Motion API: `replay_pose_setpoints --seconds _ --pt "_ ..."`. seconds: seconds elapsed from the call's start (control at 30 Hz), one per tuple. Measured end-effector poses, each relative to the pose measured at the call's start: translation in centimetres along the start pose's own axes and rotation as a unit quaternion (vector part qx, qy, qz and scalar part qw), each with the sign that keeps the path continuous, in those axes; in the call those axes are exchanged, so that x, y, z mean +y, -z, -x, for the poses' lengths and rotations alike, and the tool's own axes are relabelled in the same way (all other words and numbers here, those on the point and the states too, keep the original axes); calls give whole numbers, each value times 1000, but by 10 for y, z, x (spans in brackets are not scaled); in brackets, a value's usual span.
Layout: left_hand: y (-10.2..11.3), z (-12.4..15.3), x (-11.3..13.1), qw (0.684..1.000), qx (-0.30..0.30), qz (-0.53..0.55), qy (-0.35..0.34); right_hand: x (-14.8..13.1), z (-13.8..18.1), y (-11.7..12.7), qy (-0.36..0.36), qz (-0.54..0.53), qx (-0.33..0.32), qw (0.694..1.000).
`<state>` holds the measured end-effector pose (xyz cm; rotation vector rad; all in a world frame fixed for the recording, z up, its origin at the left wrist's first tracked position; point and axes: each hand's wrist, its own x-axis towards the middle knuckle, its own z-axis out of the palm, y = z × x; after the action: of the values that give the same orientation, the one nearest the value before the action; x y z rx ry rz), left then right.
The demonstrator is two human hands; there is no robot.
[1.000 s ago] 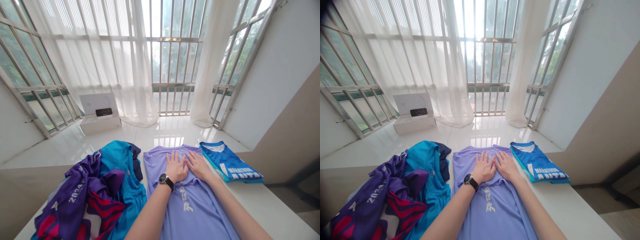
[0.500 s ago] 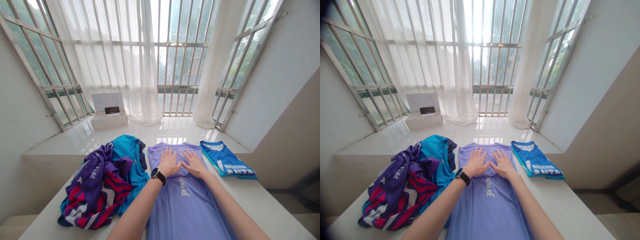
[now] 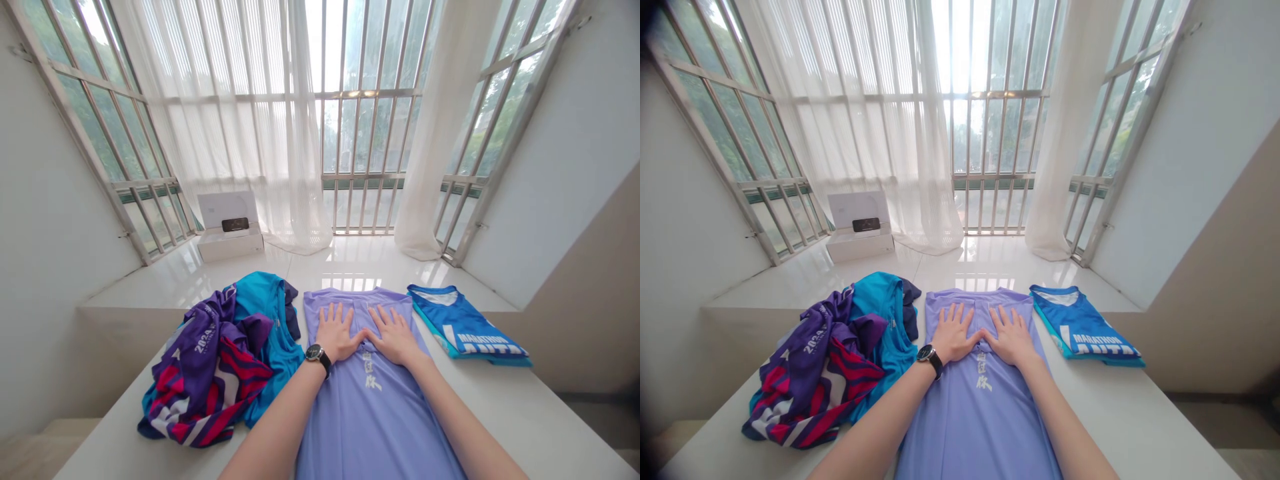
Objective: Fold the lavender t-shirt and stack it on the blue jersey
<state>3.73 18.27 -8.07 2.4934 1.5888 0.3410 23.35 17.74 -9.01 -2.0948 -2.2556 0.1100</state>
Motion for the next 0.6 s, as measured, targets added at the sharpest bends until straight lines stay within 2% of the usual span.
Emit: replay_pose_setpoints --seconds 0.2,0.3,0.37,0.4,0.47,0.53,0.6 --pt "3 5 3 1000 -18 21 -2 -3 2 5 -3 -12 -15 1000" --pt "18 6 8 997 -38 62 23 -6 7 20 -1 -16 -15 1000" --pt "34 19 11 993 -17 107 39 -7 23 32 3 -17 5 1000" --pt "44 33 13 991 2 127 41 -6 37 37 12 -17 26 999" --pt "64 79 15 985 38 166 22 0 75 42 42 -25 75 996" --pt "79 144 18 967 45 249 -13 11 126 38 63 -56 103 991" --pt "84 216 20 928 51 370 -9 25 183 27 67 -119 119 983"
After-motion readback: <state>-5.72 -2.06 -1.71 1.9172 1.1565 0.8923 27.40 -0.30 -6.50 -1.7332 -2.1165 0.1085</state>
